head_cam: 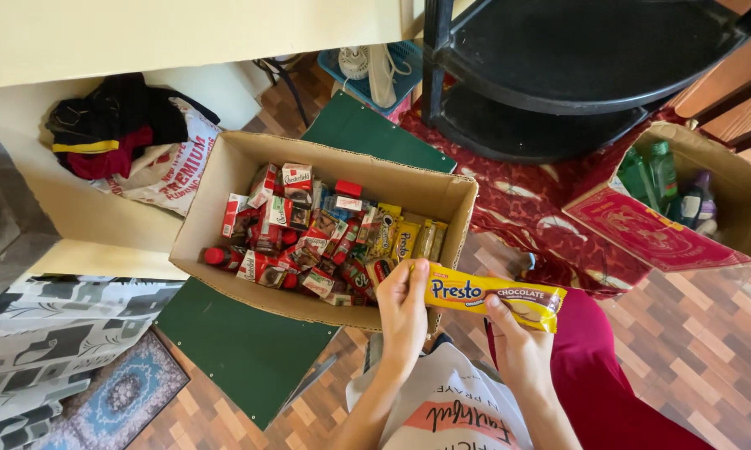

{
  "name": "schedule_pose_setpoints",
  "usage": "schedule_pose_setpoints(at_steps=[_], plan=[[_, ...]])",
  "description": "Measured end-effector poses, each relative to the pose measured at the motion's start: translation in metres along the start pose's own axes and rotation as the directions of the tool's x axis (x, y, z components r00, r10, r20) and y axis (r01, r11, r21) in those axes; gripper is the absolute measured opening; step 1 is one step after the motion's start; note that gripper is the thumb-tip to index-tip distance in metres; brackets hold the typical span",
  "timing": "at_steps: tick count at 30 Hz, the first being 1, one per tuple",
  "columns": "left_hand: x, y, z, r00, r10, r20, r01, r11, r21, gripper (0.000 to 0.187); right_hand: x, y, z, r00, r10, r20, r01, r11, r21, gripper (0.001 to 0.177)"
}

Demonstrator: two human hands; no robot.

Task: The person sits on the floor and repeatedly takes yellow snack packages from a cardboard box, then places them onto a black rotating shelf. They also pick up a small red and white box and place it on the shelf.

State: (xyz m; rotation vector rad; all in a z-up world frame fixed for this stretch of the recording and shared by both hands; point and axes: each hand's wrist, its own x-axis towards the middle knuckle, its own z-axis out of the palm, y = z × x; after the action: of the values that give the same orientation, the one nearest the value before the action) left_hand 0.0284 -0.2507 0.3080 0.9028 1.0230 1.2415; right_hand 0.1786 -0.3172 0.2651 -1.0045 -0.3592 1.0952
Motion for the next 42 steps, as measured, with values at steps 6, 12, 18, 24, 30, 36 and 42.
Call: schedule_pose_setpoints(at_steps=[6, 12, 18, 24, 30, 36, 42], plan=[[0.004, 0.014, -0.018, 0.892, 0.451, 0.041, -0.365, 0.661, 0.656, 0.043, -0.001, -0.004, 0.015, 0.997, 0.044, 0.060, -0.048, 0.997, 0.065, 0.030], [0.008, 0.024, -0.025, 0.805, 0.593, -0.002, -0.447, 0.609, 0.655, 0.045, -0.002, 0.009, 0.022, 0.996, 0.065, 0.055, -0.064, 0.998, -0.018, 0.036], [0.021, 0.018, -0.041, 0.987, -0.037, -0.154, 0.053, 0.994, 0.100, 0.028, -0.003, 0.006, 0.044, 0.988, 0.122, 0.091, -0.126, 0.991, 0.035, 0.033], [-0.003, 0.011, -0.015, 0.991, -0.120, 0.058, 0.124, 0.668, -0.734, 0.041, 0.001, 0.013, 0.047, 0.986, 0.104, 0.128, -0.132, 0.962, 0.240, 0.018], [-0.011, 0.008, -0.004, 0.973, -0.190, 0.130, 0.230, 0.787, -0.572, 0.029, -0.002, -0.010, 0.062, 0.979, 0.128, 0.158, -0.141, 0.987, 0.076, 0.038], [-0.010, 0.001, -0.014, 0.963, -0.221, 0.156, 0.269, 0.821, -0.503, 0.024, 0.004, -0.032, 0.040, 0.993, -0.006, 0.114, -0.001, 0.998, 0.063, 0.029], [-0.021, 0.003, -0.004, 0.983, -0.168, 0.068, 0.181, 0.904, -0.387, 0.024, 0.020, -0.028, 0.027, 0.994, -0.060, 0.097, 0.054, 0.997, 0.060, 0.023]])
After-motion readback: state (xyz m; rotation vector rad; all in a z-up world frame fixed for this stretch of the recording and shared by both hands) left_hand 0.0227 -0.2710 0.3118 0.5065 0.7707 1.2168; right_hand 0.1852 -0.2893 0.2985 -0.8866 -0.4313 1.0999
